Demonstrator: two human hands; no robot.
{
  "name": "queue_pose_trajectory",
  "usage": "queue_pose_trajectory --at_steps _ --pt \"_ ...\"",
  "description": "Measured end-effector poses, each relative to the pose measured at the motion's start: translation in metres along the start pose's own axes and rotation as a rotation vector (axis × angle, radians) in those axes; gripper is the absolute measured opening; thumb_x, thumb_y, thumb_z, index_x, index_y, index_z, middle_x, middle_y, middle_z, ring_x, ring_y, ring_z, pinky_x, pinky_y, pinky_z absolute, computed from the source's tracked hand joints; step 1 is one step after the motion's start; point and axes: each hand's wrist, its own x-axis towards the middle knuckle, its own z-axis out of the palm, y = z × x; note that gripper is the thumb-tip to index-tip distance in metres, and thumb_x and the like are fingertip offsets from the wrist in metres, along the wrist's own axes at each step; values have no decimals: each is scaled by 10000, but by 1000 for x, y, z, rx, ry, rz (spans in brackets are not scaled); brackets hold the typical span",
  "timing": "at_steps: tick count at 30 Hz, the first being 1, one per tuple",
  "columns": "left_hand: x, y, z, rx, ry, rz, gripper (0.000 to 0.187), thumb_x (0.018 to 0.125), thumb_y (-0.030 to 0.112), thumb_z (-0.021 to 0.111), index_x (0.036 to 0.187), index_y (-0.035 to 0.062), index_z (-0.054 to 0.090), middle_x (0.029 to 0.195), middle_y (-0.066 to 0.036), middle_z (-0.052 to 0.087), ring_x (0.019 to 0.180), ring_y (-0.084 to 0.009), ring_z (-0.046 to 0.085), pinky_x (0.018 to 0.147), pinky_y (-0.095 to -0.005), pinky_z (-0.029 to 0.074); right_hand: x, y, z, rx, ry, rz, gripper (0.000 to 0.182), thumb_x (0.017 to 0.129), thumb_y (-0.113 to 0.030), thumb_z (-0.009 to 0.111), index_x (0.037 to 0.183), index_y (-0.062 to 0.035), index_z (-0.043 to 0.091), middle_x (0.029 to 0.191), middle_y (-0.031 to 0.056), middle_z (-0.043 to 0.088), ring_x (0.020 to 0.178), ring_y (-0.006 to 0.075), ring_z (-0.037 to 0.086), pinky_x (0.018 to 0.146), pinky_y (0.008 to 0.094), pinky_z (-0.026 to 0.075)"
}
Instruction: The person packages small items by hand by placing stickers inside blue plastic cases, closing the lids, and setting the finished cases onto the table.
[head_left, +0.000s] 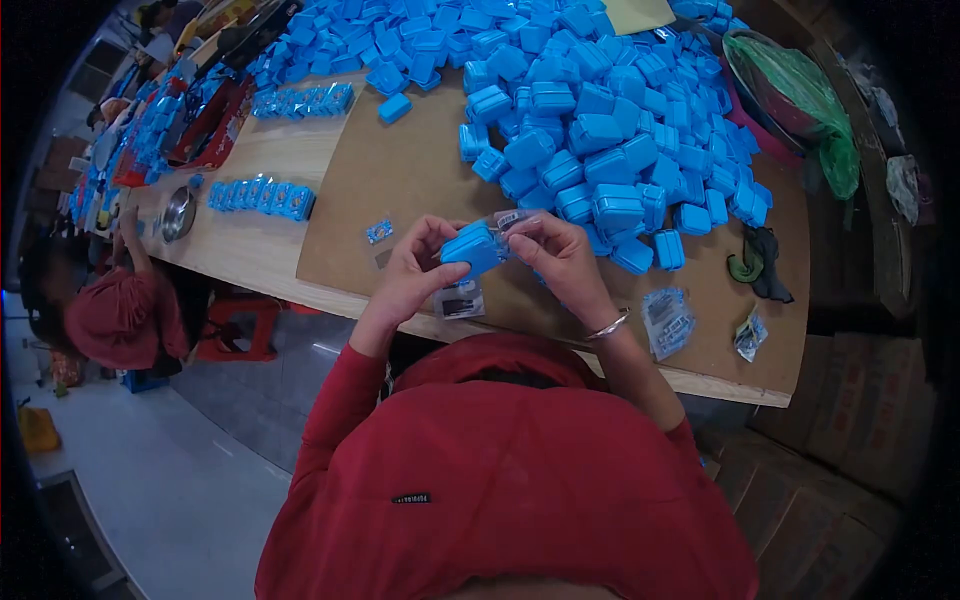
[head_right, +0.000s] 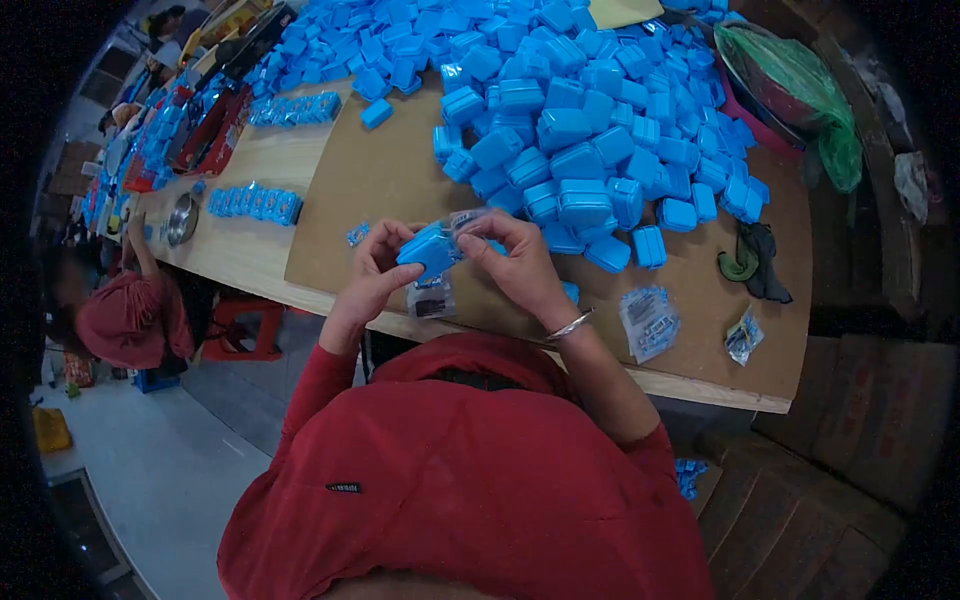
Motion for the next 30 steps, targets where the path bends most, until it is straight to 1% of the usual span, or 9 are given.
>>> queue_pose_trajectory --at_steps 5,8,14,16,17,20,23,26,30 --pt "1 6 3 -100 -68 -19 399 742 27 715 1032 71 444 1142 -77 557 978 -118 524 817 -251 445 -2 -10 -4 -90 -37 -31 105 840 -99 647 875 0 656 888 49 646 848 108 585 747 248 465" --pt "2 4 3 -67 -54 4 397 738 23 714 1026 69 445 1138 -78 558 975 -117 523 818 -246 442 -4 -17 0 174 21 83 122 839 -112 652 872 5 657 858 45 658 810 93 582 723 243 462" --pt "1 7 8 -22 -67 24 405 722 13 719 1024 66 455 1136 -76 547 974 -115 521 828 -241 435 -5 -27 3 -128 26 72 128 841 -127 657 832 1 662 810 41 667 742 64 573 660 226 460" --pt "2 1 6 -16 -55 40 463 722 29 728 1099 54 460 1128 -75 544 983 -123 526 844 -244 435 -6 -34 2 -194 -26 131 176 805 -138 694 916 -11 646 870 45 647 801 78 566 699 229 457" --pt "2 -1 5 -14 -50 47 494 723 37 733 1137 49 463 1124 -75 543 988 -127 528 851 -246 435 -7 -36 2 -227 -51 162 226 787 -143 713 958 -16 638 900 47 638 831 85 562 718 231 456" --pt "2 3 13 -165 -28 3 624 747 48 721 1288 25 410 1118 -76 535 1020 -144 529 877 -269 440 -6 -39 9 -684 56 -192 553 662 -205 808 1124 -39 553 1042 90 580 918 160 554 809 296 441" --pt "1 -2 25 -340 -30 -38 703 784 54 691 1380 11 321 1164 -91 521 1085 -166 518 924 -294 429 -6 -33 13 -884 69 -324 935 533 -286 867 1303 -67 385 1168 113 487 1002 237 525 970 415 347" --pt "0 2 34 -397 -61 -76 673 806 44 662 1382 -4 318 1236 -109 497 1146 -173 492 968 -304 404 -8 -39 19 -931 31 -326 1114 494 -336 876 1385 -68 263 1175 106 465 1012 264 513 1046 503 224" --pt "2 2 33 -328 -114 -132 678 805 86 667 1379 -17 321 1297 -116 469 1148 -162 501 949 -285 431 -5 -45 10 -1008 -108 -271 1211 477 -369 873 1426 -72 182 1173 109 453 1063 278 475 1065 539 155"
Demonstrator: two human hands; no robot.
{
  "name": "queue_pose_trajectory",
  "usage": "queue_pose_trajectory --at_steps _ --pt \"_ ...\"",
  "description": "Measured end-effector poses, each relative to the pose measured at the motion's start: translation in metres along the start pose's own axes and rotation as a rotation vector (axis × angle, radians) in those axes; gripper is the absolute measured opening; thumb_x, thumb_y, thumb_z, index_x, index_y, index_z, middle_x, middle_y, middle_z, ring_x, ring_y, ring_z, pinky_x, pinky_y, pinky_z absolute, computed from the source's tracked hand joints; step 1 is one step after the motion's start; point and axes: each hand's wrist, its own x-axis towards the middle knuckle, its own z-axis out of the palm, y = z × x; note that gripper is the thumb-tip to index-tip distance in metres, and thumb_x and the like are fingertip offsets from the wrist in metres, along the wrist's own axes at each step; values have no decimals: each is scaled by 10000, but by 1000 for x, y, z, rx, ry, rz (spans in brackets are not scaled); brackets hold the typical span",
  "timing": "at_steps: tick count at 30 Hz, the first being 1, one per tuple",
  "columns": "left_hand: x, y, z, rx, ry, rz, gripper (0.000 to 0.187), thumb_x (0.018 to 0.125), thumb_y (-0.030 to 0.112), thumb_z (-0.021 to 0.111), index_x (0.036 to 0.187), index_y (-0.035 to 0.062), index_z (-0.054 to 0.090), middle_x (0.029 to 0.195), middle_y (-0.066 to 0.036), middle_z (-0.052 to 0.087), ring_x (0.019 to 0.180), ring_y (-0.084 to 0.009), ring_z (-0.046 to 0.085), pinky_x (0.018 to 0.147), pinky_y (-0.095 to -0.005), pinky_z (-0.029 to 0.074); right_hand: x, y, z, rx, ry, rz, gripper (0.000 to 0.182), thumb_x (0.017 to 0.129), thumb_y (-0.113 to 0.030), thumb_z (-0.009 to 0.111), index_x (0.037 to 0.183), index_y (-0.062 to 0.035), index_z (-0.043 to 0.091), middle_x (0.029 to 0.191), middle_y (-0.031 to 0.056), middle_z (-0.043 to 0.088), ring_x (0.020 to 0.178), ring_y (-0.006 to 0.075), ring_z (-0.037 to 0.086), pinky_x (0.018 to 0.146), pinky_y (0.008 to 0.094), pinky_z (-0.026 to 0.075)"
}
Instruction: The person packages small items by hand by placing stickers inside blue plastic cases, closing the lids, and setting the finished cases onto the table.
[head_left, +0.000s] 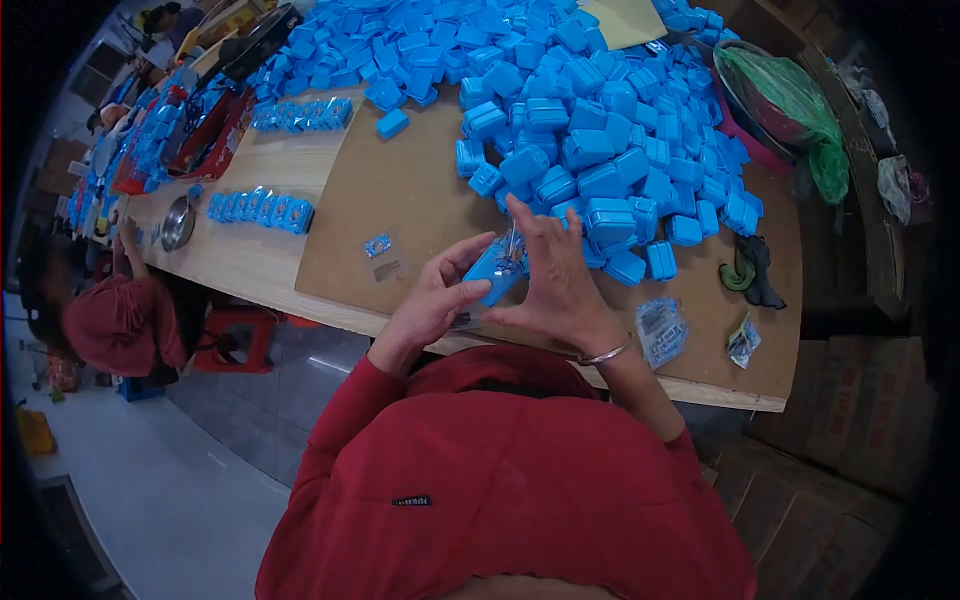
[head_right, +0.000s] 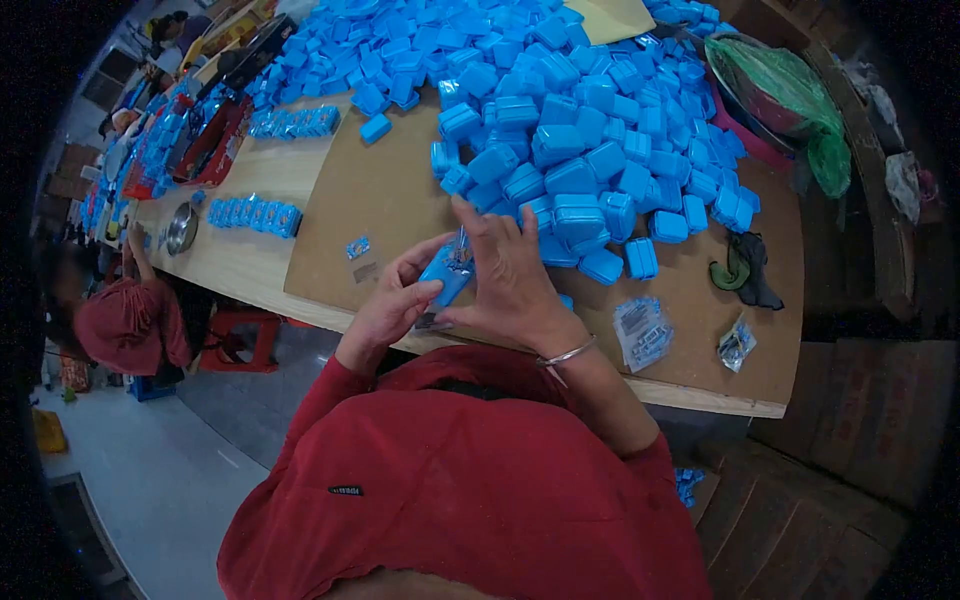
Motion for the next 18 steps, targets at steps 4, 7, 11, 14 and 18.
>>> queue_pose_trajectory --at_steps 4,7,11,14,18 --pt "1 4 6 -18 -44 -38 591 825 123 670 1327 -25 396 1222 -91 524 1084 -132 527 901 -267 444 -3 0 5 -6 15 -37 1186 499 -344 858 1431 -74 176 1152 108 464 1082 286 460 1068 540 142" --pt "3 4 5 2 16 -163 468 830 186 671 1211 -24 499 1072 -51 592 947 -101 564 829 -247 457 -2 -4 8 -3 70 -74 1134 519 -320 837 1420 -71 195 1106 110 460 1078 295 451 1055 558 140" --pt "-2 2 11 175 104 -109 327 824 241 673 1033 3 591 896 -5 621 810 -71 566 756 -226 450 -2 -4 3 28 123 -91 1093 547 -235 809 1427 -68 182 1106 104 491 1084 281 476 1065 554 132" --pt "-16 1 15 303 175 -90 300 820 247 673 1000 17 602 876 -7 615 816 -63 557 755 -224 446 -4 -3 -2 128 141 -70 1067 546 -198 792 1421 -68 195 1092 99 504 1080 273 494 1064 554 140" --pt "-22 1 16 204 157 -35 343 821 194 676 1084 19 543 951 -35 613 847 -76 570 762 -232 454 -3 -3 0 147 144 -92 1060 542 -185 792 1416 -67 204 1083 97 512 1076 266 503 1064 554 151"
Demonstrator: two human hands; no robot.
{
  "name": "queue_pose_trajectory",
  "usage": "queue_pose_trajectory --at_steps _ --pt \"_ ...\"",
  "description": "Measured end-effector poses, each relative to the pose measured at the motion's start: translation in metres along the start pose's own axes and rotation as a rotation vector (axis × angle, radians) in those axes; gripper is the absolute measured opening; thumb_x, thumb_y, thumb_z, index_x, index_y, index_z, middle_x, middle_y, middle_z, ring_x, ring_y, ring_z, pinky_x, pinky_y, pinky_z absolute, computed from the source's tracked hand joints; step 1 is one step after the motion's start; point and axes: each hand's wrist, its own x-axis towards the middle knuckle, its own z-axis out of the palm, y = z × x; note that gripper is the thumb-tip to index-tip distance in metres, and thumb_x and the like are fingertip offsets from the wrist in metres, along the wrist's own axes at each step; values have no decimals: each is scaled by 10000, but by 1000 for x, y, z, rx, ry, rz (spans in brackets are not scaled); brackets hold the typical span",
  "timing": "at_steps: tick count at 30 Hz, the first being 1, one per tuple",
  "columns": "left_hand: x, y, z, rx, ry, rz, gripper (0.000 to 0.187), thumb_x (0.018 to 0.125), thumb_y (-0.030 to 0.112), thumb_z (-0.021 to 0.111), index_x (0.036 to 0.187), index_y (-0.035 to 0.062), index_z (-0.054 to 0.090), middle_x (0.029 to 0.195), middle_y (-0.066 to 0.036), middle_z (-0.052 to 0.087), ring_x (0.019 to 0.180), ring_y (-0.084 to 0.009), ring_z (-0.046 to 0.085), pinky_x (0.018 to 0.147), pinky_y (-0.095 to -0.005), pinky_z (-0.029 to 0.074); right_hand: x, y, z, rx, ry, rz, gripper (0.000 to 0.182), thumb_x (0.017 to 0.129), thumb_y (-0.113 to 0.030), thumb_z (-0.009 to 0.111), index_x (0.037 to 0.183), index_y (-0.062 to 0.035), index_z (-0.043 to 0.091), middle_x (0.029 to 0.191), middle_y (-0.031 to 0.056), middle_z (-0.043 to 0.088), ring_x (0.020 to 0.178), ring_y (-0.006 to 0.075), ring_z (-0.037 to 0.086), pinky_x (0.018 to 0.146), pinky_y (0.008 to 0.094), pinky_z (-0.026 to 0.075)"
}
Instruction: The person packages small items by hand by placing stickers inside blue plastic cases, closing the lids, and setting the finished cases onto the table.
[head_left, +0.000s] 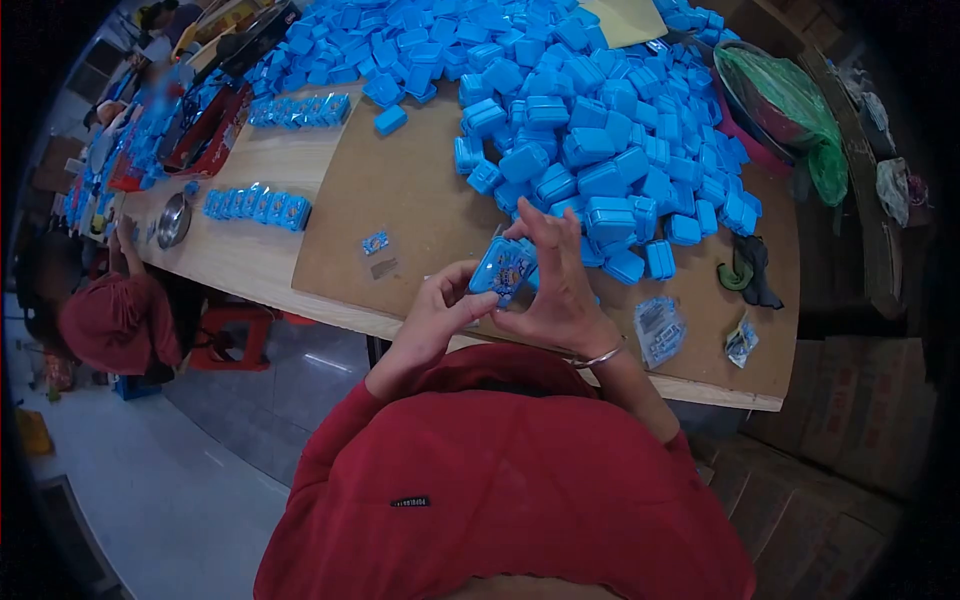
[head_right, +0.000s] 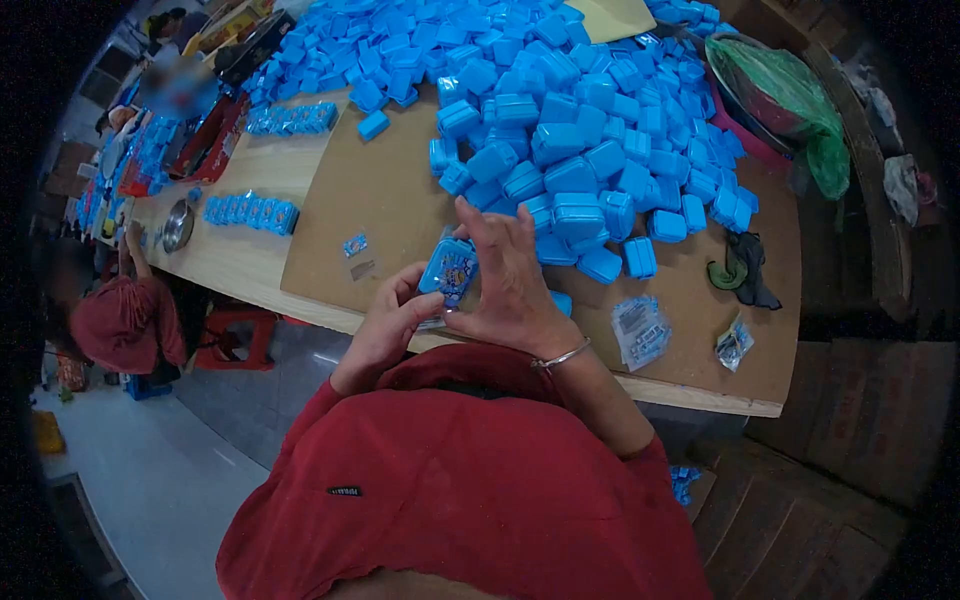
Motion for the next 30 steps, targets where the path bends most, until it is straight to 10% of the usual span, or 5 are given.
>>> queue_pose_trajectory --at_steps 20,27,30 --pt "-25 -10 -46 -121 201 111 382 822 42 651 1176 3 512 1078 -59 606 962 -117 586 840 -264 479 15 -11 46 53 -234 26 1014 552 -244 814 1383 -34 272 1229 154 449 1179 320 405 1085 479 180" --pt "-40 -7 -221 -172 971 435 149 861 106 616 977 31 561 936 -38 598 826 -125 583 734 -257 477 16 -2 71 19 -340 84 623 671 -146 732 1218 -2 469 1169 187 478 1114 366 442 950 423 375" --pt "-56 -7 -360 -341 1004 534 114 857 110 617 910 44 539 883 -53 571 741 -149 563 644 -267 461 16 -1 90 91 -463 227 480 710 -75 687 1155 -15 517 1153 193 496 1089 367 472 877 382 432"
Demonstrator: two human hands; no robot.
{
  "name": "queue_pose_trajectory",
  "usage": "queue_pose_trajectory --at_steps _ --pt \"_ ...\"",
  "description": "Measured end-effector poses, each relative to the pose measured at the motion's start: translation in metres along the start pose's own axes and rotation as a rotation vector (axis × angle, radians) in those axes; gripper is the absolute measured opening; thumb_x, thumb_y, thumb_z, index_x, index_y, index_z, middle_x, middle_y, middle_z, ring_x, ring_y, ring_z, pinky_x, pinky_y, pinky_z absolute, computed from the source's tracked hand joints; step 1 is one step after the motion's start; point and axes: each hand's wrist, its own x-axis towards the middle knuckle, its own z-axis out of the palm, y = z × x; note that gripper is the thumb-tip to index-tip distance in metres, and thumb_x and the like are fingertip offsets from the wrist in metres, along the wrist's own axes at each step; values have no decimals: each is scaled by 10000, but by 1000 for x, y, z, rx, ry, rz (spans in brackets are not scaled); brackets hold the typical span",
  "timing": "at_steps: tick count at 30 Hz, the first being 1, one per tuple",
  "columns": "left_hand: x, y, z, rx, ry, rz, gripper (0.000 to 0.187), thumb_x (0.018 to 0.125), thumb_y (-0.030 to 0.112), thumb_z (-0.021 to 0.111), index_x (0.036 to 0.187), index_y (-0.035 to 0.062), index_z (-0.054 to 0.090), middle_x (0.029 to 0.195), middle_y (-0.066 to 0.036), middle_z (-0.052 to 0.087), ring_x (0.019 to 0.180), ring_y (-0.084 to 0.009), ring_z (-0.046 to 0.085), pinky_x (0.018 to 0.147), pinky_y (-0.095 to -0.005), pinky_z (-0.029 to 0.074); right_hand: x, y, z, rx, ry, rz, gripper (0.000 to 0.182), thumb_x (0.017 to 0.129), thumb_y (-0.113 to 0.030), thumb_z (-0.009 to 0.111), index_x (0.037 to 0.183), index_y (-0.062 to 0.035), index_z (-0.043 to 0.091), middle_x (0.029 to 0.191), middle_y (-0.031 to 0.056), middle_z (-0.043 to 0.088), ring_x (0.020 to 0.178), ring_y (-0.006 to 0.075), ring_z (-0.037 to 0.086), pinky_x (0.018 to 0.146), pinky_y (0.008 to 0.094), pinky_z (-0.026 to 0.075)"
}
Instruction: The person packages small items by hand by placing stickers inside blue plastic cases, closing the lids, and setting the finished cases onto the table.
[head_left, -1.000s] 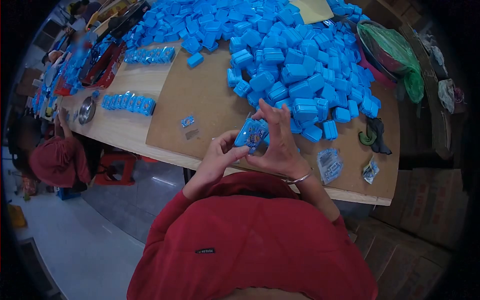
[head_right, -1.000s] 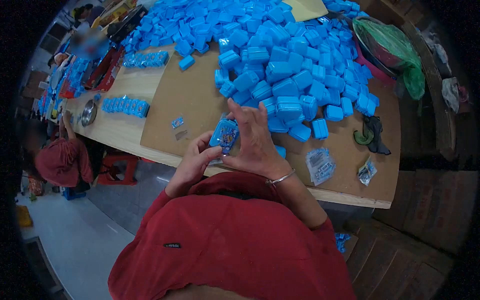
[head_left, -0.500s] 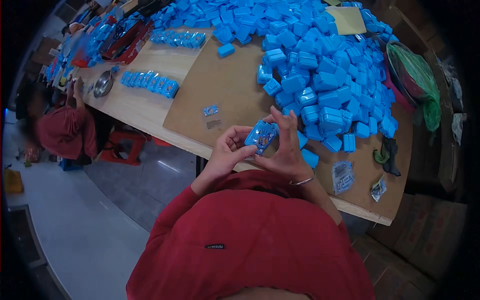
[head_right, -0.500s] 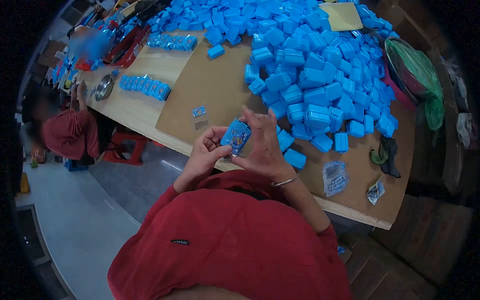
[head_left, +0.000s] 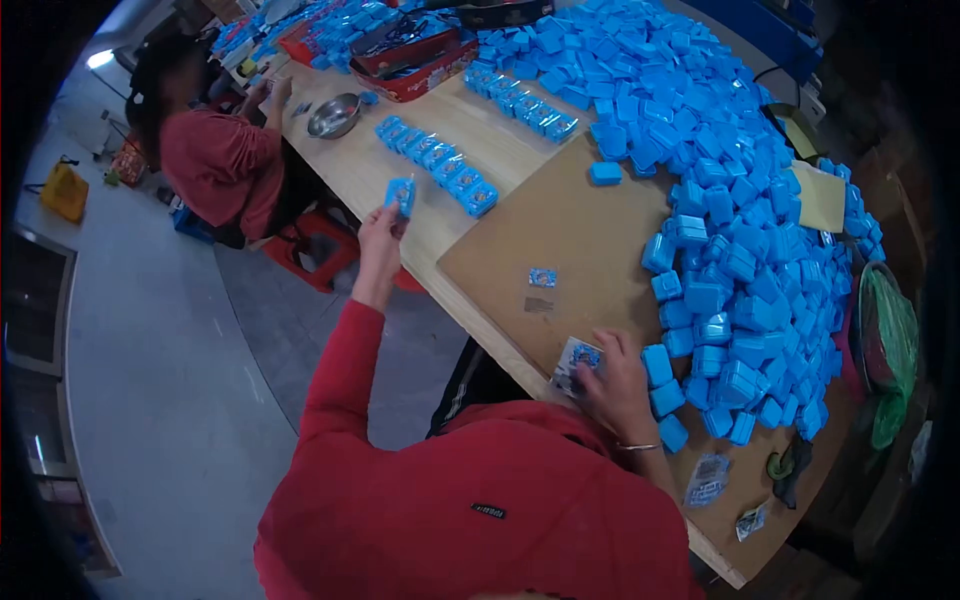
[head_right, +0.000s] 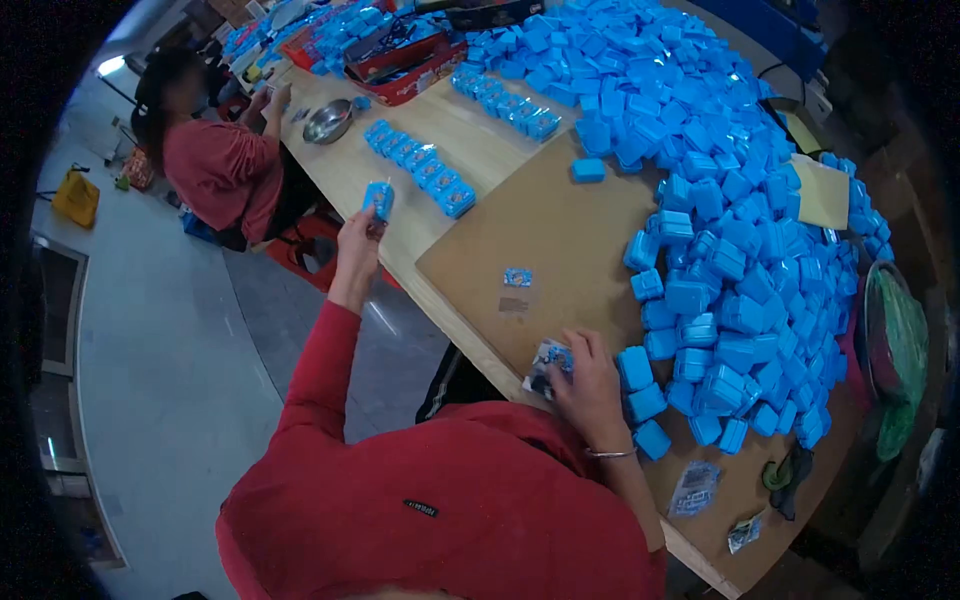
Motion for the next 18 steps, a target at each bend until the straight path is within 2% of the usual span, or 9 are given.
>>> queue_pose_trajectory --at_steps 2,4,7,8,11,12,15,18 --pt "43 19 -9 4 159 66 132 840 121 649 927 97 552 802 8 581 667 -99 541 607 -229 448 4 6 15 -117 -33 40 450 710 -73 678 1125 -13 515 1088 196 503 1049 378 475 836 406 441" --pt "97 33 -24 90 260 64 132 835 127 650 922 104 553 808 10 581 667 -93 533 586 -227 434 10 8 23 -287 -42 41 441 698 -65 682 1104 -16 517 1024 190 509 1005 376 482 808 425 442" --pt "180 49 -44 112 277 116 180 822 120 665 952 89 545 841 -9 576 665 -104 528 553 -228 421 21 5 20 -263 -55 78 360 677 -56 693 998 -19 534 931 173 498 928 370 480 752 445 434" --pt "208 50 -47 95 319 182 246 803 127 690 988 78 535 860 -26 576 672 -113 534 549 -225 422 24 8 20 -254 -73 74 328 673 -53 695 958 -20 536 917 169 496 910 369 479 740 444 430" --pt "259 65 -40 225 292 244 126 831 131 656 895 96 553 813 -17 558 674 -131 549 576 -244 451 31 20 19 -231 -145 75 258 663 -43 694 861 -22 530 881 163 492 863 366 475 707 443 420" --pt "276 64 -39 226 324 243 148 826 138 667 915 89 559 812 -19 576 651 -133 553 566 -251 453 33 23 19 -228 -178 79 250 661 -38 689 846 -22 521 873 166 491 854 365 474 699 445 419" --pt "306 59 -35 332 233 173 229 800 158 693 963 52 573 823 -33 584 656 -123 546 553 -255 437 38 20 18 -195 -218 100 232 655 -31 682 818 -25 516 852 161 493 838 362 473 689 443 417" --pt "320 46 -34 514 177 113 171 793 176 692 871 47 609 744 -25 572 628 -131 551 543 -276 437 43 17 17 -155 -254 172 220 651 -26 680 807 -36 525 852 151 495 842 355 472 689 436 412"
